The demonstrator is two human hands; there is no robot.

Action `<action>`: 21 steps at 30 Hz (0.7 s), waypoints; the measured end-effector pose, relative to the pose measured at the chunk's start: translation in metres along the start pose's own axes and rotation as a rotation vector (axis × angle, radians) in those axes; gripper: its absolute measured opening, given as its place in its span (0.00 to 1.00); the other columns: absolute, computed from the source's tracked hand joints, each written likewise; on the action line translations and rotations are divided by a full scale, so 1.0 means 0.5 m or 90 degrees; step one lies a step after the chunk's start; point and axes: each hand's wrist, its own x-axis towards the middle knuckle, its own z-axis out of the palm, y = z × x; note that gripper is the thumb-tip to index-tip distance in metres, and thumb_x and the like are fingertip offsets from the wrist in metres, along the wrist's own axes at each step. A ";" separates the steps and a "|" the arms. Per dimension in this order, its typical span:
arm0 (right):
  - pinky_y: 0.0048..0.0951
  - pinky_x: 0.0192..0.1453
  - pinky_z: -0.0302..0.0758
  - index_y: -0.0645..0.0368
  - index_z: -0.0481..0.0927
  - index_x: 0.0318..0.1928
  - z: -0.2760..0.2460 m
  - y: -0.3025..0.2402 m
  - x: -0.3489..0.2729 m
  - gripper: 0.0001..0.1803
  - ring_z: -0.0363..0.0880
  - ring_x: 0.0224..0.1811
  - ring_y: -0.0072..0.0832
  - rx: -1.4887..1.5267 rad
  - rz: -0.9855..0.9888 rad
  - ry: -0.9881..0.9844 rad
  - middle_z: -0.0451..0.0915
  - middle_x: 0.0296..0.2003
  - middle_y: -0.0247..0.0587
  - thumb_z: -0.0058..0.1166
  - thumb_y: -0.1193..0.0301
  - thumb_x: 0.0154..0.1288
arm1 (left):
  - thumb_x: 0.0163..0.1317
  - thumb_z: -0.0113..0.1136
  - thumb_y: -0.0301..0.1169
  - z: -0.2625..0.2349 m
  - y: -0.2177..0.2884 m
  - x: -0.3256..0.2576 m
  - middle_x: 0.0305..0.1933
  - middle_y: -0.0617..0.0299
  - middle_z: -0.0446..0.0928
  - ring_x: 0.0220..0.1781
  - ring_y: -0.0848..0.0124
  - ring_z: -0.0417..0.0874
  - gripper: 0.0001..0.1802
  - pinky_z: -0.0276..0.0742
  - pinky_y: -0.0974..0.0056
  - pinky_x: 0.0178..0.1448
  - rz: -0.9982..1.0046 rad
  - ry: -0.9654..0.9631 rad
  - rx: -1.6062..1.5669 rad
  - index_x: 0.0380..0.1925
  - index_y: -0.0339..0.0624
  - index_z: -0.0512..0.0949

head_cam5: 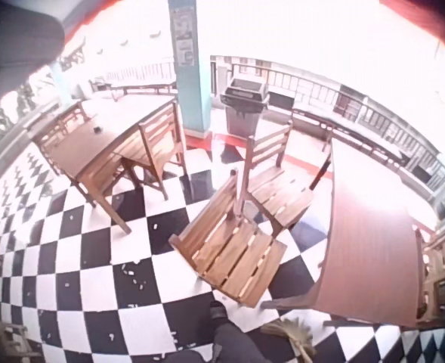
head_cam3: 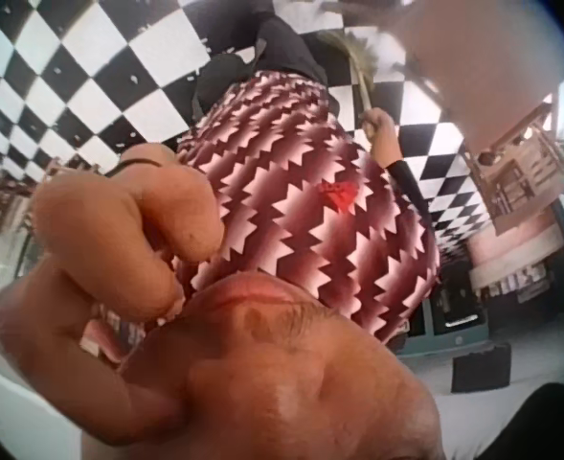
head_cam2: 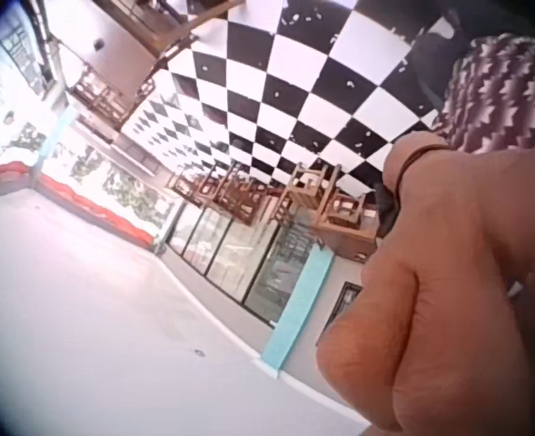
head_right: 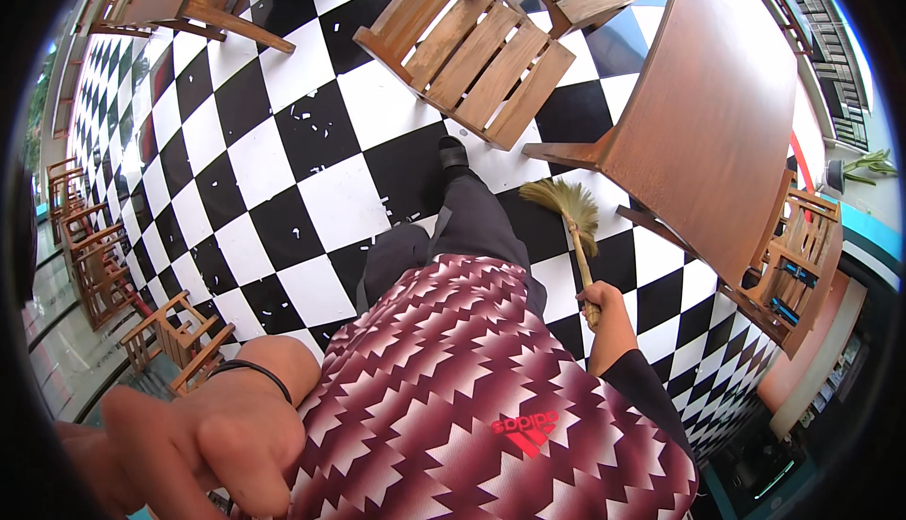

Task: The person sweeps debris from a checkered floor into a dustpan using a broom, moving chairs aside to reach under tables, and carries the gathered waste in the dustpan to a disposal area.

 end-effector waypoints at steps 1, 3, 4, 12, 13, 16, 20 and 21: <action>0.37 0.22 0.73 0.63 0.73 0.25 -0.005 -0.014 0.034 0.12 0.73 0.16 0.32 -0.004 0.032 -0.021 0.74 0.18 0.40 0.55 0.68 0.59 | 0.42 0.60 0.23 -0.031 -0.010 0.035 0.24 0.62 0.68 0.32 0.73 0.64 0.26 0.62 0.61 0.35 -0.019 -0.042 -0.052 0.45 0.49 0.68; 0.39 0.21 0.74 0.66 0.73 0.27 -0.024 -0.040 0.070 0.12 0.75 0.16 0.34 0.023 0.055 -0.030 0.75 0.18 0.43 0.55 0.69 0.60 | 0.43 0.58 0.24 -0.099 -0.026 0.101 0.24 0.62 0.68 0.31 0.72 0.64 0.23 0.62 0.61 0.34 -0.048 -0.121 -0.156 0.43 0.49 0.68; 0.38 0.20 0.74 0.67 0.74 0.29 -0.027 -0.068 0.064 0.11 0.75 0.16 0.34 0.052 0.044 -0.022 0.74 0.18 0.43 0.55 0.70 0.60 | 0.44 0.57 0.25 -0.119 -0.025 0.137 0.24 0.62 0.68 0.30 0.72 0.64 0.21 0.62 0.62 0.33 -0.063 -0.160 -0.196 0.42 0.49 0.68; 0.37 0.17 0.70 0.72 0.73 0.32 0.049 -0.196 -0.063 0.13 0.73 0.15 0.32 0.281 0.092 0.074 0.71 0.17 0.43 0.57 0.71 0.58 | 0.52 0.51 0.28 -0.320 -0.055 0.425 0.25 0.62 0.69 0.26 0.70 0.67 0.10 0.62 0.64 0.29 -0.200 -0.389 -0.417 0.36 0.49 0.68; 0.37 0.16 0.69 0.70 0.73 0.29 0.077 -0.214 -0.091 0.12 0.73 0.14 0.32 0.319 0.113 0.098 0.71 0.16 0.43 0.58 0.72 0.57 | 0.53 0.50 0.29 -0.355 -0.061 0.463 0.25 0.62 0.69 0.25 0.69 0.67 0.09 0.62 0.64 0.28 -0.225 -0.411 -0.440 0.36 0.49 0.68; 0.34 0.15 0.69 0.69 0.73 0.26 0.167 -0.250 -0.151 0.11 0.72 0.14 0.31 0.470 0.152 0.121 0.71 0.16 0.42 0.58 0.73 0.56 | 0.56 0.48 0.30 -0.453 -0.068 0.579 0.25 0.62 0.70 0.24 0.68 0.68 0.05 0.62 0.65 0.27 -0.300 -0.480 -0.510 0.33 0.49 0.68; 0.32 0.16 0.69 0.71 0.74 0.31 0.294 -0.385 -0.296 0.10 0.71 0.13 0.29 0.632 0.166 0.145 0.71 0.17 0.40 0.58 0.74 0.56 | 0.60 0.44 0.32 -0.549 -0.088 0.706 0.26 0.62 0.70 0.21 0.67 0.69 0.03 0.62 0.66 0.24 -0.359 -0.548 -0.602 0.30 0.50 0.68; 0.32 0.16 0.70 0.71 0.74 0.32 0.335 -0.402 -0.313 0.10 0.71 0.13 0.30 0.671 0.171 0.146 0.71 0.17 0.40 0.58 0.75 0.56 | 0.61 0.44 0.33 -0.568 -0.096 0.731 0.26 0.62 0.70 0.21 0.67 0.69 0.04 0.62 0.66 0.24 -0.378 -0.563 -0.619 0.30 0.50 0.68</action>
